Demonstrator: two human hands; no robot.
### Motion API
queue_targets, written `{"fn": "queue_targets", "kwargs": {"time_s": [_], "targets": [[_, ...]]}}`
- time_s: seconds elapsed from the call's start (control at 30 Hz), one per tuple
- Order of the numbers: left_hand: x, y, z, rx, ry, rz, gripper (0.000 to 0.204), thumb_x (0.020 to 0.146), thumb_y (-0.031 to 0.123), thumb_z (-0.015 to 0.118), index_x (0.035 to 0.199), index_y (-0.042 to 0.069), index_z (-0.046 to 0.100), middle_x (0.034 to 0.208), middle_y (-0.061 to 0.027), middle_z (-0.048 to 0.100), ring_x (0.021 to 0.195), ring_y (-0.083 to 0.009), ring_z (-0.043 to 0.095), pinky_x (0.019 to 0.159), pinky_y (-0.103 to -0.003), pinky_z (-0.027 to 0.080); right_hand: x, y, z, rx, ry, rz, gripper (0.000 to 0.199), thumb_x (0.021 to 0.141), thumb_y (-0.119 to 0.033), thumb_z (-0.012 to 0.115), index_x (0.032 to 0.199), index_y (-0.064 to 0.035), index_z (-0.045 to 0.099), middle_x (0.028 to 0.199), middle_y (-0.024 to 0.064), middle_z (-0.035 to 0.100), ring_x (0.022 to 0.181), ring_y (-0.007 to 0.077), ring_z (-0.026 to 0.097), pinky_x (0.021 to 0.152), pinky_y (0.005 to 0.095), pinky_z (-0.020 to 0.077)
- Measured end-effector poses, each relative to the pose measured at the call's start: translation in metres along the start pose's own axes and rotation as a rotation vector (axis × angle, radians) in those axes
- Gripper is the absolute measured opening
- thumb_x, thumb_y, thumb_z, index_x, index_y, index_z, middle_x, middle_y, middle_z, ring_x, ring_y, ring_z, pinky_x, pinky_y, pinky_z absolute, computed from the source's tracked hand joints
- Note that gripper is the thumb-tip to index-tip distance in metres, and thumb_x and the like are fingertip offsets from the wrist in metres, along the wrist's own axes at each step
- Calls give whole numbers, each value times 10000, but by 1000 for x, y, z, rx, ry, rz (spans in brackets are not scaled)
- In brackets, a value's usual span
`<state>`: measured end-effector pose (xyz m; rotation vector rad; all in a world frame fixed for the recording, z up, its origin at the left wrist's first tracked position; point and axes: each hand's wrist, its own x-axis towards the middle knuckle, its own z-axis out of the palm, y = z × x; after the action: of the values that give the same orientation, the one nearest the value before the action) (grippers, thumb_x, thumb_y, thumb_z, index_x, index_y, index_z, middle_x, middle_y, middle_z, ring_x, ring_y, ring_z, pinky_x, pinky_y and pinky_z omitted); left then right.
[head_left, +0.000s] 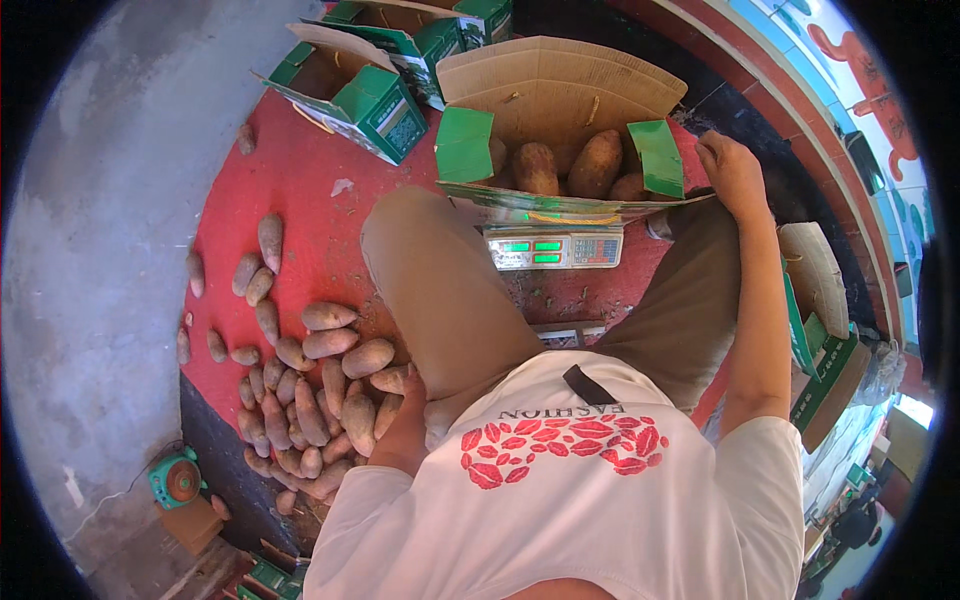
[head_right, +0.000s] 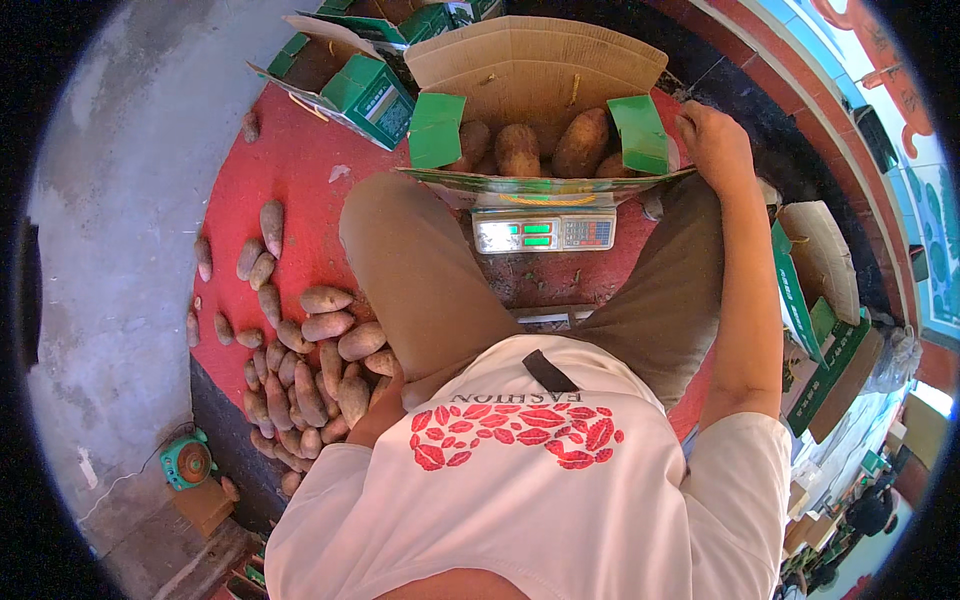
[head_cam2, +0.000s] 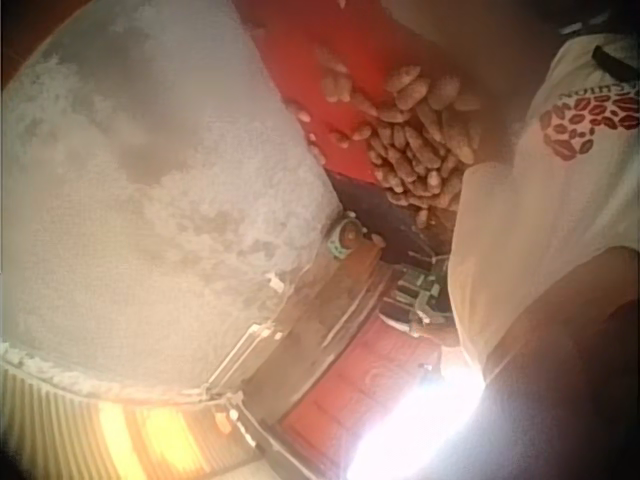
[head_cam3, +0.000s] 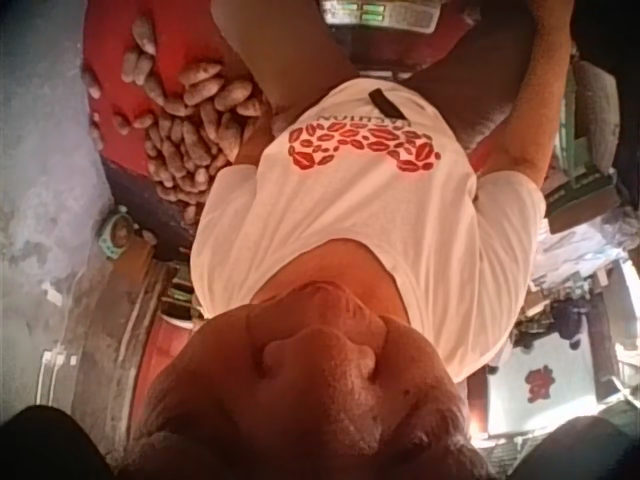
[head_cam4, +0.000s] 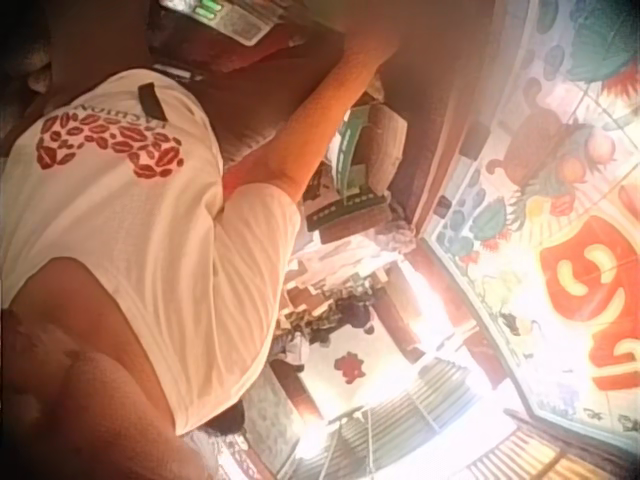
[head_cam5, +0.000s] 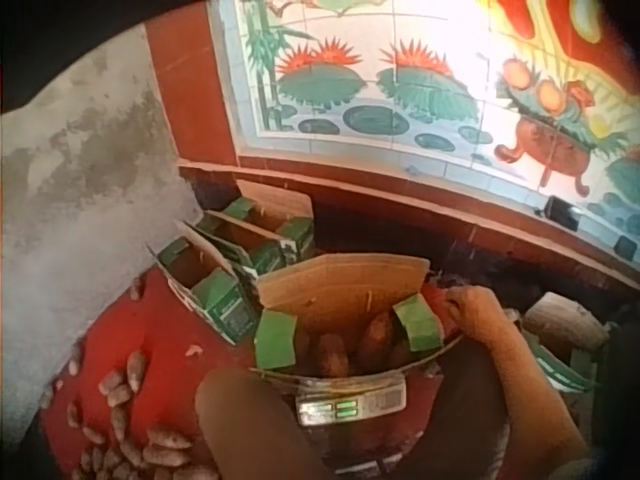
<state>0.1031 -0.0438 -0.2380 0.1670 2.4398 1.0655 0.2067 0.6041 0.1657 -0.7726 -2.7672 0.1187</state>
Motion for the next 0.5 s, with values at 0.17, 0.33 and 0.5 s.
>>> {"fn": "queue_targets", "kwargs": {"time_s": [0.17,0.33,0.5], "targets": [[-9,15,-13,-113,30,27,245,895,162,553,1075,7,612,955,-127,668,819,-235,639,733,-347,515,0,2,2,1,43,-36,177,869,-211,594,873,-35,616,832,184,629,805,375,609,685,438,478],[-5,35,-36,-208,62,67,246,896,156,555,1084,6,609,957,-119,667,821,-220,636,734,-338,513,-2,1,-1,17,35,-7,188,878,-231,561,885,-55,625,857,171,649,817,370,620,699,457,489],[10,79,-41,-291,102,121,248,897,149,558,1093,5,605,959,-112,666,823,-206,633,734,-328,512,-2,6,0,57,65,-12,183,878,-239,555,875,-69,623,841,170,650,812,371,621,695,457,491]]}}
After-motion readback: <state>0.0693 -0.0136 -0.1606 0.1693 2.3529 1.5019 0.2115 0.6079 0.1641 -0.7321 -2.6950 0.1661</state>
